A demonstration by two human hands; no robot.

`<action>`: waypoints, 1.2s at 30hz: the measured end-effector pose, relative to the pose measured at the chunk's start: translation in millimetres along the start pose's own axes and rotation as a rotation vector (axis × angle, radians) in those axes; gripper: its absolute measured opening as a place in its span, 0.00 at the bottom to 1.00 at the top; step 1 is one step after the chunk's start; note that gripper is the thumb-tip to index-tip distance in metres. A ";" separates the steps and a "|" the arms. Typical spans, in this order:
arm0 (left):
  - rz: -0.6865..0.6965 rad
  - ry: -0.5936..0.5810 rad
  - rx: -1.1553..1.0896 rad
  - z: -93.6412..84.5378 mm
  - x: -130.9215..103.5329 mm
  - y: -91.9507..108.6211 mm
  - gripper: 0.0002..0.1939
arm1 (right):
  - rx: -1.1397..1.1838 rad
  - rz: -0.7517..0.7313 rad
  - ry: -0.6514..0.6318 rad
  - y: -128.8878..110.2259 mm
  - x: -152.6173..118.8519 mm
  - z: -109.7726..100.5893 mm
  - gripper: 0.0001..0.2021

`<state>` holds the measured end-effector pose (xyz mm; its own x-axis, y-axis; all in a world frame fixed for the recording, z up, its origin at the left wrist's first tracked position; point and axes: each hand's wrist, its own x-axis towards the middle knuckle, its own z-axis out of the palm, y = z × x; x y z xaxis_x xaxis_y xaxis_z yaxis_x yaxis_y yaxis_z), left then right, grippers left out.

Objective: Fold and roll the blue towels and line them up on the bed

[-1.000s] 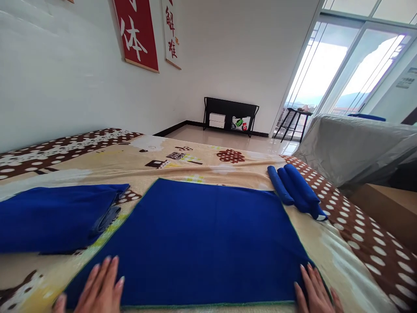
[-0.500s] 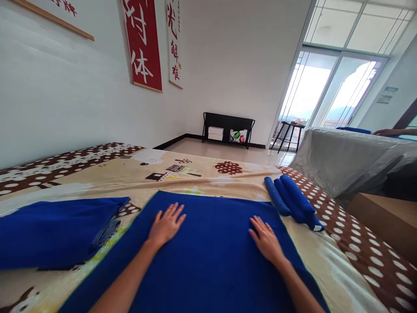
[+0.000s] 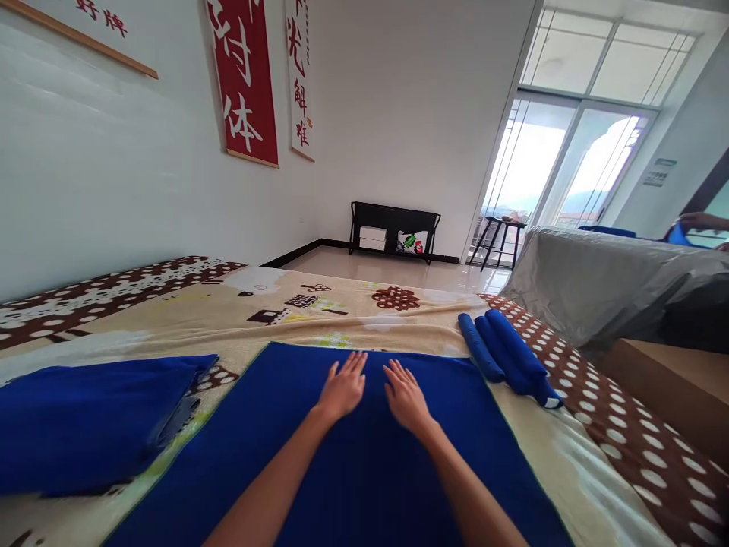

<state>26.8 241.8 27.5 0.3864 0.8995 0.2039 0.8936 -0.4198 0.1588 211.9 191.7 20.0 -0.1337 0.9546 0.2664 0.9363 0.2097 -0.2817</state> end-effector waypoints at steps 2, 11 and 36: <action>0.020 -0.028 -0.024 11.3 13.7 9.6 0.28 | 0.029 -0.041 -0.027 -14.4 20.6 12.2 0.22; -0.382 -0.019 0.072 -10.4 7.5 -170.7 0.32 | -0.055 0.330 0.009 145.9 15.0 -18.1 0.25; 0.025 -0.061 -0.025 23.3 47.8 -30.5 0.28 | -0.010 0.088 -0.096 60.2 51.9 10.1 0.27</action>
<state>23.4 300.4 9.9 0.4223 0.8940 0.1494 0.8778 -0.4445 0.1787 258.1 255.9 7.5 -0.0811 0.9851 0.1516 0.9489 0.1228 -0.2907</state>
